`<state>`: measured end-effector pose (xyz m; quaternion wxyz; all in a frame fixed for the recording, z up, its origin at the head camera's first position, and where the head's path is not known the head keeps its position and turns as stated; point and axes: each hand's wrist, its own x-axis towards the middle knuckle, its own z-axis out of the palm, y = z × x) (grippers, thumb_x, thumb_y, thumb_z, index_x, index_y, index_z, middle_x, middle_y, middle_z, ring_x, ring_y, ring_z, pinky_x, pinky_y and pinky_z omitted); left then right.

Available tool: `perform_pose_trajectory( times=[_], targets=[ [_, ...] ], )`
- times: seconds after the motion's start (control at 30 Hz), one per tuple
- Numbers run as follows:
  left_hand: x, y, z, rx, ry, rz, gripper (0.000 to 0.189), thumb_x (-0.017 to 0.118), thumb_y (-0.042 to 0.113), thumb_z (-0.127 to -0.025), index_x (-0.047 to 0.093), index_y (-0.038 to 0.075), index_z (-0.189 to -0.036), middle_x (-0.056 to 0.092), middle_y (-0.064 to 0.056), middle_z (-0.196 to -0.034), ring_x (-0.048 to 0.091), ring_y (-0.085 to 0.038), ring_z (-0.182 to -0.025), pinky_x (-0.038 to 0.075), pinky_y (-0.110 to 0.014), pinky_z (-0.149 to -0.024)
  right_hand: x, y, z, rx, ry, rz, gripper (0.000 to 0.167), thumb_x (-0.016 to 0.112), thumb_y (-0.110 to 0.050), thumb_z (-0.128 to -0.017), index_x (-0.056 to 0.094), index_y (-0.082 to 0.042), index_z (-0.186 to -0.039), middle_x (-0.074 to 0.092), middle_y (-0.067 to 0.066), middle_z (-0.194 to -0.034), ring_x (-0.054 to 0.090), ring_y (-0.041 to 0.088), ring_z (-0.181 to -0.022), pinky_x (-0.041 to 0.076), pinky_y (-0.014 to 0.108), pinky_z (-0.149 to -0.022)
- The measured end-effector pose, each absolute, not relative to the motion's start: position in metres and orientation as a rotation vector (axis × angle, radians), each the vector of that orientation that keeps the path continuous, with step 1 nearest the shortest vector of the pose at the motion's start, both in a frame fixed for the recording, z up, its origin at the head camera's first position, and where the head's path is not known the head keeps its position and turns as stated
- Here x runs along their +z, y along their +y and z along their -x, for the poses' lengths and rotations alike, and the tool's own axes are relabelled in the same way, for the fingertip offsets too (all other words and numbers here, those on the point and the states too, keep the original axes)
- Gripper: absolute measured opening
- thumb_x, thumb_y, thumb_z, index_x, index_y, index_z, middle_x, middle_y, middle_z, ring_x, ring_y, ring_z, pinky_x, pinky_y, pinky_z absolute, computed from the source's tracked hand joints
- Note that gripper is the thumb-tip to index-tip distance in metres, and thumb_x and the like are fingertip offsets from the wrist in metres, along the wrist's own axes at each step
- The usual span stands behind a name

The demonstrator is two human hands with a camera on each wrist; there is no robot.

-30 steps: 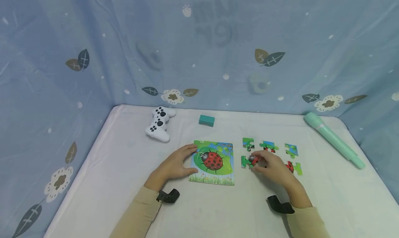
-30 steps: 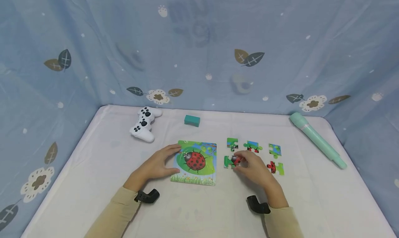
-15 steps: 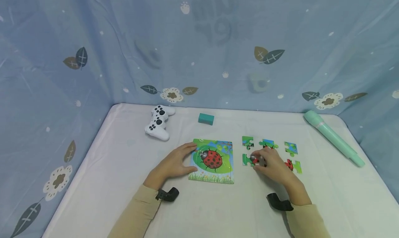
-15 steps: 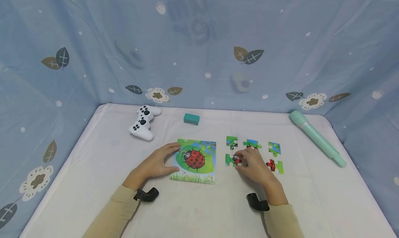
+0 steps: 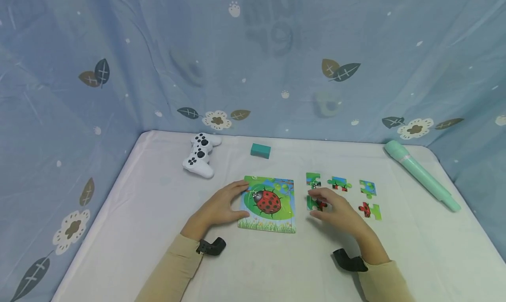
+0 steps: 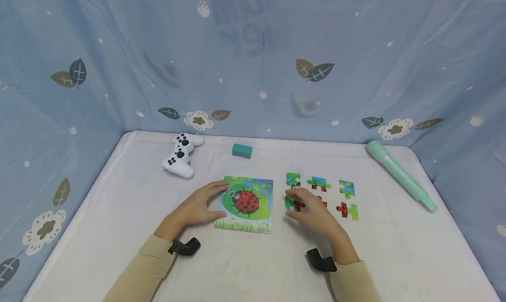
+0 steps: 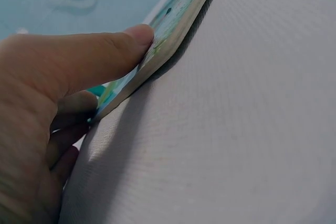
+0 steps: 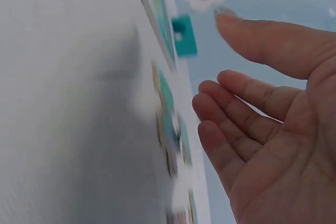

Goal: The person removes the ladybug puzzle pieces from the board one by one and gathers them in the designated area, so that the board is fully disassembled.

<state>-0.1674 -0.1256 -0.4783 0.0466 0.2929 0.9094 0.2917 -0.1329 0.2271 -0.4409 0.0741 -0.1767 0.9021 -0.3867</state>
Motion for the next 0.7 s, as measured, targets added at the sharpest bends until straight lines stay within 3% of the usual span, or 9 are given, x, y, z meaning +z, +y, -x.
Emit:
perform_pose_trajectory(
  times=[0.27,0.53,0.7],
  targets=[
    [-0.48,-0.126,0.167,0.972,2.764,-0.934,0.081,0.073,0.047,-0.076,0.044,0.008,-0.141,0.039,-0.006,-0.15,0.033,-0.026,-0.14,0.03,-0.046,-0.115,-0.45,0.193,0.129,-1.048,2.719,0.798,0.047,0.073,-0.02,-0.082,0.057,-0.006,-0.124,0.059,0.004,-0.125,0.055,0.024,-0.117,0.046,0.046,-0.099],
    [-0.471,-0.11,0.156,1.047,2.636,-1.006,0.064,0.073,0.037,-0.08,0.053,0.014,-0.136,0.05,0.0,-0.142,0.04,-0.026,-0.136,0.031,-0.042,-0.115,-0.462,0.181,0.125,-1.052,2.748,0.852,0.05,0.075,-0.024,-0.081,0.057,-0.008,-0.125,0.057,0.004,-0.126,0.051,0.024,-0.12,0.045,0.047,-0.1],
    [-0.47,-0.092,0.146,0.959,2.562,-1.165,0.059,0.069,0.038,-0.084,0.053,0.015,-0.136,0.051,0.002,-0.142,0.044,-0.019,-0.134,0.035,-0.039,-0.113,-0.467,0.176,0.123,-0.987,2.795,0.886,0.057,0.078,-0.03,-0.077,0.058,-0.006,-0.125,0.055,0.004,-0.126,0.047,0.022,-0.119,0.045,0.046,-0.099]
  ],
)
